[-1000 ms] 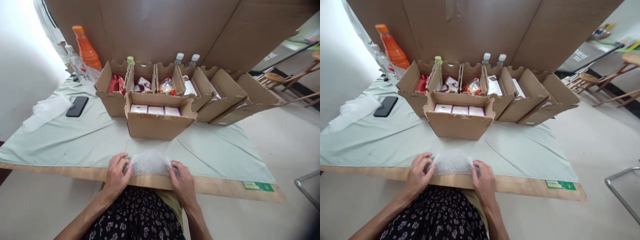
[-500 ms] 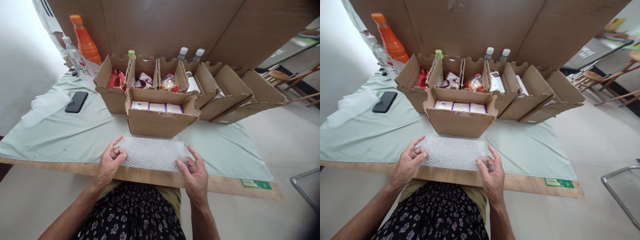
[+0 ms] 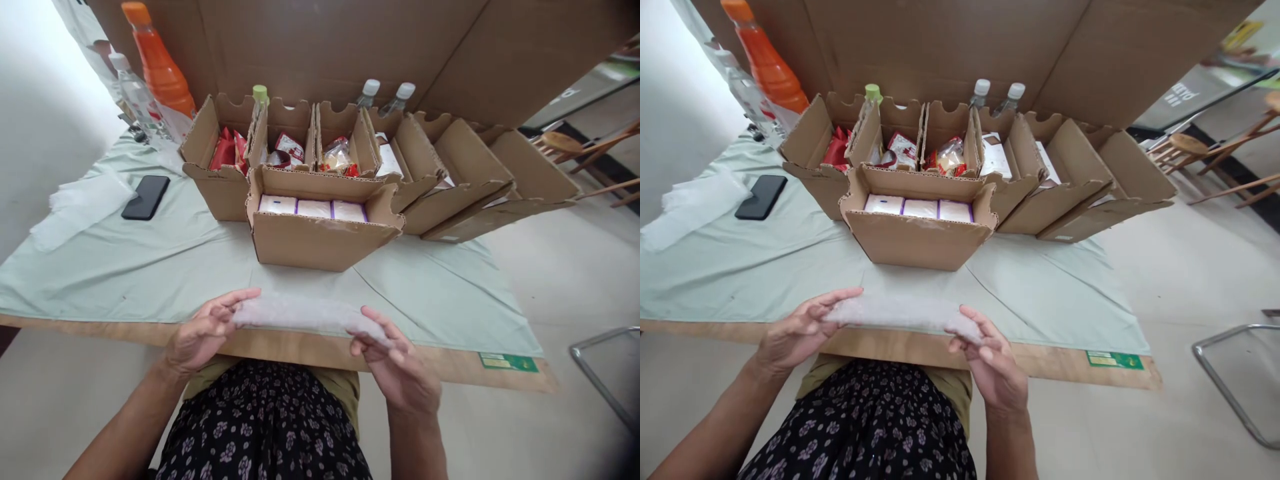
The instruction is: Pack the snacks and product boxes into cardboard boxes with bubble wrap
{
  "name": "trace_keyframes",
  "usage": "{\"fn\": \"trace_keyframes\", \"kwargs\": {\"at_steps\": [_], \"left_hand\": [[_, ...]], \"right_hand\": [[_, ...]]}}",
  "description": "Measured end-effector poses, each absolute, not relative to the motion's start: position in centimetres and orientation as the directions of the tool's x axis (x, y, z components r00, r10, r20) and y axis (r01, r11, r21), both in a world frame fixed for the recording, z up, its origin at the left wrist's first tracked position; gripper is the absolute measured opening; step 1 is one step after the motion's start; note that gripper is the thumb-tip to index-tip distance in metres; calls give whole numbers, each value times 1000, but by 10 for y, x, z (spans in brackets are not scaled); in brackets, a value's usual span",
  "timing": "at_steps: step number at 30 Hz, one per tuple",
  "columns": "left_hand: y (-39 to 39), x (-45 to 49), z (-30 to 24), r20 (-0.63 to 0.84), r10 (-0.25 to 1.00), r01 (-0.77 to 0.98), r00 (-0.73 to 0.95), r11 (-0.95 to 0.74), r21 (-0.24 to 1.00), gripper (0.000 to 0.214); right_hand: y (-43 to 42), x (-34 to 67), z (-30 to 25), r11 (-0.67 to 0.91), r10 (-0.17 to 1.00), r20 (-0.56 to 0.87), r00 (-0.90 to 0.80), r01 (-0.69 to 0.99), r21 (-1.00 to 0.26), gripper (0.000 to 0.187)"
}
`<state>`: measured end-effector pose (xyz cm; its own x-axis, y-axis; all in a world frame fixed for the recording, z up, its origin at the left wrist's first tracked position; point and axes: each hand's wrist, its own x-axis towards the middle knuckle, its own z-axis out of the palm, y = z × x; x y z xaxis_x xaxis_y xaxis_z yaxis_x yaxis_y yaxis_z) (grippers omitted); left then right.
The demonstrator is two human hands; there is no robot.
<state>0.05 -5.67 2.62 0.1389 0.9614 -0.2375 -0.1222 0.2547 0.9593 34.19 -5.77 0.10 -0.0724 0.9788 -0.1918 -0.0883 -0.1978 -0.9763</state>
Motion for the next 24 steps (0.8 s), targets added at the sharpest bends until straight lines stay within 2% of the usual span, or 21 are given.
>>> {"fn": "trace_keyframes", "kwargs": {"at_steps": [2, 4, 6, 7, 10, 14, 16, 18, 20, 21, 22, 24], "left_hand": [[-57, 1, 31, -193, 963, -70, 186, 209, 975, 45], [-57, 6, 33, -187, 973, 99, 133, 174, 980, 24], [-56, 13, 33, -126, 992, 277, 15, 117, 954, 21], [-55, 16, 33, -72, 997, 340, -32, 78, 937, 22], [-50, 20, 26, -10, 998, 448, -60, 36, 893, 26], [-42, 17, 3, -135, 988, 630, -72, 150, 762, 24], [-42, 16, -7, -15, 991, 729, -130, 106, 676, 44], [-47, 18, -12, 213, 969, 813, -126, -22, 582, 56], [-53, 24, -11, 378, 926, 866, -21, -171, 469, 55], [-56, 29, -10, 400, 914, 878, 59, -239, 415, 54], [-59, 34, -11, 384, 911, 882, 148, -298, 366, 54], [-63, 44, -16, 281, 908, 874, 310, -388, 293, 54]], "right_hand": [[-58, 342, 6, -190, 981, -183, -70, -108, -976, 76], [-58, 337, 11, -192, 981, -191, -17, -56, -980, 57], [-55, 332, 16, -185, 982, -184, 33, 48, -982, 38], [-52, 330, 18, -173, 984, -168, 51, 108, -979, 36], [-42, 327, 19, -143, 990, -133, 56, 256, -956, 42], [-27, 337, 6, -185, 981, -144, 129, 409, -894, 46], [-25, 343, -2, -193, 971, -82, 227, 529, -827, 51], [-27, 342, -7, -128, 959, 73, 274, 649, -750, 50], [-31, 328, -8, 29, 948, 256, 191, 748, -663, 43], [-34, 317, -9, 130, 942, 320, 95, 779, -613, 42], [-37, 302, -9, 238, 935, 354, -30, 792, -562, 42], [-42, 275, -14, 437, 894, 321, -312, 762, -477, 45]]}}
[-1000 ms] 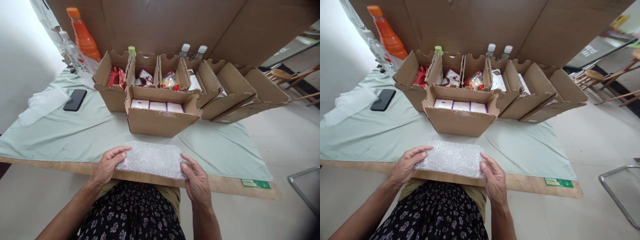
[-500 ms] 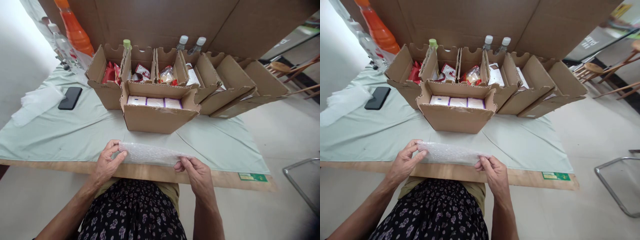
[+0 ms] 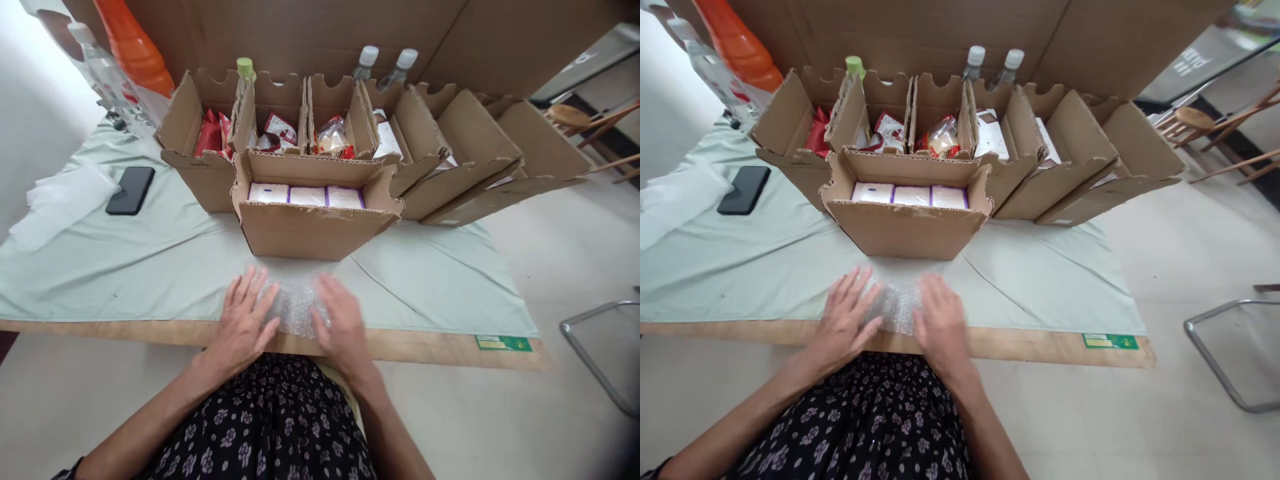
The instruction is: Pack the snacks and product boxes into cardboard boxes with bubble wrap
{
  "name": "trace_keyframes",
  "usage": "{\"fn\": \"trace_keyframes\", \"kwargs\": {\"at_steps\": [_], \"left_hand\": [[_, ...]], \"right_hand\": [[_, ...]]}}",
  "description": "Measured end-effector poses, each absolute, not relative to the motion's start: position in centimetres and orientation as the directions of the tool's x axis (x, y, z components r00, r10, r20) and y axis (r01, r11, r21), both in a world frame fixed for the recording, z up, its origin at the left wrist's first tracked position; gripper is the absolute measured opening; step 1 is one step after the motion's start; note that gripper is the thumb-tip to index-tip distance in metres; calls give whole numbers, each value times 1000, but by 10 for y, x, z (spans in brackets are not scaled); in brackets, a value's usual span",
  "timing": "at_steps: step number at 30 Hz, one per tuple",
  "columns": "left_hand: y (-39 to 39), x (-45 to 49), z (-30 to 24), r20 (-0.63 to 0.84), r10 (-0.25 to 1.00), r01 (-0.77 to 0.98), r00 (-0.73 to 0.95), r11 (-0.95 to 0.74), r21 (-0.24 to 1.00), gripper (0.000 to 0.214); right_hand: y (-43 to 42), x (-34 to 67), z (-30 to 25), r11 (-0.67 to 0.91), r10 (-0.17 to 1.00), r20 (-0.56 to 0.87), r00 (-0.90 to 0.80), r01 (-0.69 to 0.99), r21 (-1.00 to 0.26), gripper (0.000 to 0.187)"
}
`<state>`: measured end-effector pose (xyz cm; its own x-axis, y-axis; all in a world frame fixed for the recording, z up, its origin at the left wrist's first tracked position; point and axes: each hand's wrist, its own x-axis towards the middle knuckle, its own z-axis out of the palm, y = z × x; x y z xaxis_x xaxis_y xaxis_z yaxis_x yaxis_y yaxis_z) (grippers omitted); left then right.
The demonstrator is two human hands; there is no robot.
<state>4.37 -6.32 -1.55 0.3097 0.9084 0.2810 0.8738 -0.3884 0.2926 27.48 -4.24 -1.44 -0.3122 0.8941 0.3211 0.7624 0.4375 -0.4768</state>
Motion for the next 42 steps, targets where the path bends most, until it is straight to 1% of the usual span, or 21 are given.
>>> {"fn": "trace_keyframes", "kwargs": {"at_steps": [2, 3, 5, 7, 9, 10, 13, 15, 18, 20, 22, 23, 25, 28, 29, 31, 33, 35, 38, 40, 42], "left_hand": [[-65, 51, -25, 167, 908, 874, 385, -417, 249, 55], [-65, 52, -31, 125, 912, 880, 391, -410, 240, 57], [-65, 52, -38, 80, 920, 886, 384, -391, 250, 59], [-65, 49, -40, 87, 918, 870, 387, -395, 295, 57], [-64, 42, -38, 161, 925, 861, 343, -379, 341, 50], [-63, 39, -36, 210, 935, 869, 285, -345, 354, 47], [-56, 27, -30, 308, 951, 931, 29, -138, 337, 42], [-50, 23, -29, 274, 959, 955, -68, -17, 297, 37], [-45, 25, -28, 208, 975, 943, -82, 9, 332, 20], [-46, 30, -27, 246, 966, 898, -79, -38, 438, 13], [-49, 34, -23, 283, 953, 824, -111, -70, 562, 13], [-51, 34, -21, 266, 954, 784, -140, -57, 618, 14], [-55, 32, -14, 146, 973, 722, -176, 27, 691, 31], [-61, 23, -6, -41, 991, 678, -130, 119, 725, 73], [-63, 20, -5, -64, 994, 666, -86, 106, 739, 78], [-68, 16, -7, -67, 998, 647, 20, 38, 762, 68], [-71, 15, -13, -32, 992, 664, 122, -58, 746, 48], [-72, 18, -17, 51, 980, 699, 195, -175, 694, 38], [-71, 22, -5, 275, 923, 712, 269, -382, 589, 34], [-68, 22, 20, 476, 837, 724, 270, -502, 472, 34], [-59, 21, 51, 671, 696, 763, 254, -571, 304, 45]], "right_hand": [[-47, 262, -25, 558, 828, 229, -513, 710, -429, 46], [-49, 265, -31, 569, 818, 192, -542, 714, -407, 45], [-54, 290, -43, 475, 880, 174, -442, 807, -350, 43], [-57, 330, -49, 260, 951, 245, -189, 918, -300, 41], [-58, 364, -49, 88, 940, 342, 20, 951, -297, 41], [-58, 374, -48, 54, 927, 369, 68, 949, -309, 40], [-52, 369, -45, 87, 939, 342, 39, 935, -345, 43], [-46, 347, -47, 105, 958, 287, 3, 926, -362, 46], [-41, 317, -48, 142, 967, 255, -28, 885, -443, 35], [-42, 307, -46, 165, 970, 241, -29, 806, -568, 28], [-45, 305, -42, 100, 985, 172, 33, 700, -707, 25], [-47, 305, -39, 41, 990, 120, 79, 644, -764, 26], [-49, 309, -35, -68, 988, 21, 156, 541, -838, 37], [-50, 317, -31, -103, 989, -44, 143, 439, -892, 70], [-50, 320, -30, -93, 993, -54, 103, 426, -900, 74], [-51, 325, -28, -42, 998, -58, -21, 451, -892, 64], [-52, 328, -27, 53, 987, -36, -156, 527, -848, 40], [-54, 326, -22, 163, 970, 14, -244, 604, -780, 26], [-55, 321, -4, 336, 933, 153, -326, 638, -693, 25], [-55, 319, 20, 479, 877, 322, -356, 605, -636, 28], [-52, 319, 48, 593, 791, 526, -311, 601, -536, 43]]}}
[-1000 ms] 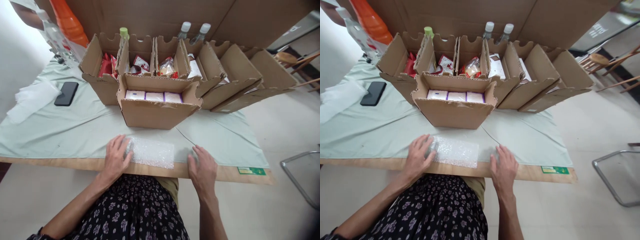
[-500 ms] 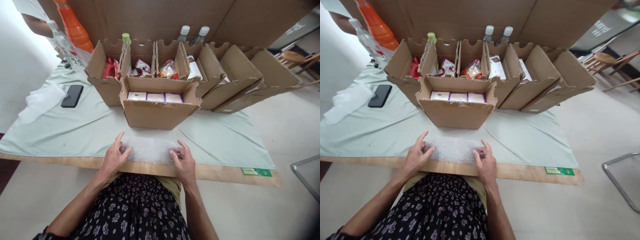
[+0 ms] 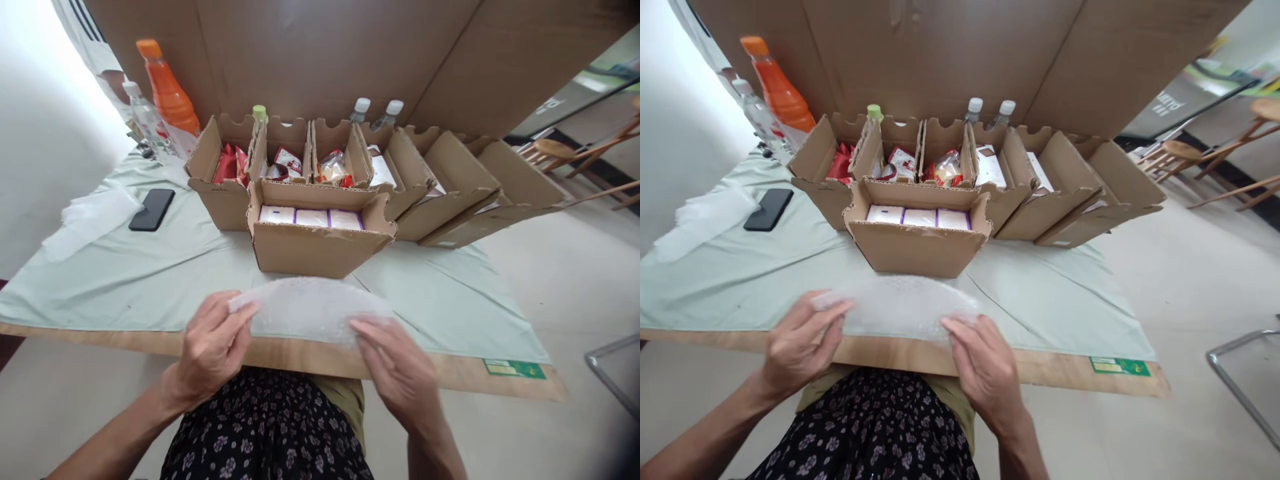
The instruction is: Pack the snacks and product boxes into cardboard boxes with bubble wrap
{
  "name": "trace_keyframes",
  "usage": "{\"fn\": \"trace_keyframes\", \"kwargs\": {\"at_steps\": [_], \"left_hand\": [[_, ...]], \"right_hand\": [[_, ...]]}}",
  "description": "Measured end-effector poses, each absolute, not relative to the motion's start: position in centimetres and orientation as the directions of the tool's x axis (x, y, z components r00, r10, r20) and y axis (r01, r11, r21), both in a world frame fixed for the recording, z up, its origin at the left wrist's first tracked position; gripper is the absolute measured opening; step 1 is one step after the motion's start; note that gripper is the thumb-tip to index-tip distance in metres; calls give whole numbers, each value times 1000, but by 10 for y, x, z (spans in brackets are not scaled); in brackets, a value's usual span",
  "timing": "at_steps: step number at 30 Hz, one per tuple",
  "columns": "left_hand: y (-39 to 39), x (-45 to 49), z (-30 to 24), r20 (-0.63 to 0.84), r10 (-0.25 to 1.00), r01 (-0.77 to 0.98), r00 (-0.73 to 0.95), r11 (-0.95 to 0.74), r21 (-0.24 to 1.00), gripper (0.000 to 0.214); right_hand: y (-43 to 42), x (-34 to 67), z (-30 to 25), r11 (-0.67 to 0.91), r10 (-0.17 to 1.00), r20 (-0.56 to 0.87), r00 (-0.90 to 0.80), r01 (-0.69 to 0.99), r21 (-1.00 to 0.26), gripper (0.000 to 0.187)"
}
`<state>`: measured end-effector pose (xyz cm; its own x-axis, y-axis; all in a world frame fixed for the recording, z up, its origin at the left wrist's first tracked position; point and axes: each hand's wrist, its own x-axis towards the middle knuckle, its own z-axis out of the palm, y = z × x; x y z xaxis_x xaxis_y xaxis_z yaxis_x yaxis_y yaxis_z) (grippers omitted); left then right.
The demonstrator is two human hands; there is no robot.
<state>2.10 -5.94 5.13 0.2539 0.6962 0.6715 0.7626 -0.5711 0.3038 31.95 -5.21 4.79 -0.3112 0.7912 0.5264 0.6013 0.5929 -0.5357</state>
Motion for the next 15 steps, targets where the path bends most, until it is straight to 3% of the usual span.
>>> {"fn": "trace_keyframes", "kwargs": {"at_steps": [2, 4, 6, 9, 11, 13, 15], "left_hand": [[-42, 20, 79, 810, 520, 790, 270, -601, 123, 66], [-16, 21, 97, 867, 403, 800, 293, -599, 8, 78], [14, 22, 108, 845, 443, 815, 298, -580, 16, 71], [50, 26, 122, 662, 686, 821, 301, -539, 186, 43], [65, 28, 135, 524, 797, 830, 300, -489, 270, 45], [76, 32, 150, 415, 864, 870, 283, -414, 269, 49], [90, 37, 162, 274, 924, 921, 267, -328, 211, 50]], "right_hand": [[-42, 320, 76, 640, 675, 699, -236, 658, -397, 63], [-21, 321, 101, 637, 577, 790, -207, 719, -277, 70], [10, 322, 120, 622, 577, 786, -220, 743, -248, 60], [61, 325, 144, 587, 744, 596, -303, 723, -365, 35], [89, 326, 157, 517, 844, 397, -361, 743, -425, 38], [109, 322, 169, 440, 898, 209, -388, 812, -383, 40], [124, 313, 179, 417, 905, 36, -423, 870, -264, 37]]}}
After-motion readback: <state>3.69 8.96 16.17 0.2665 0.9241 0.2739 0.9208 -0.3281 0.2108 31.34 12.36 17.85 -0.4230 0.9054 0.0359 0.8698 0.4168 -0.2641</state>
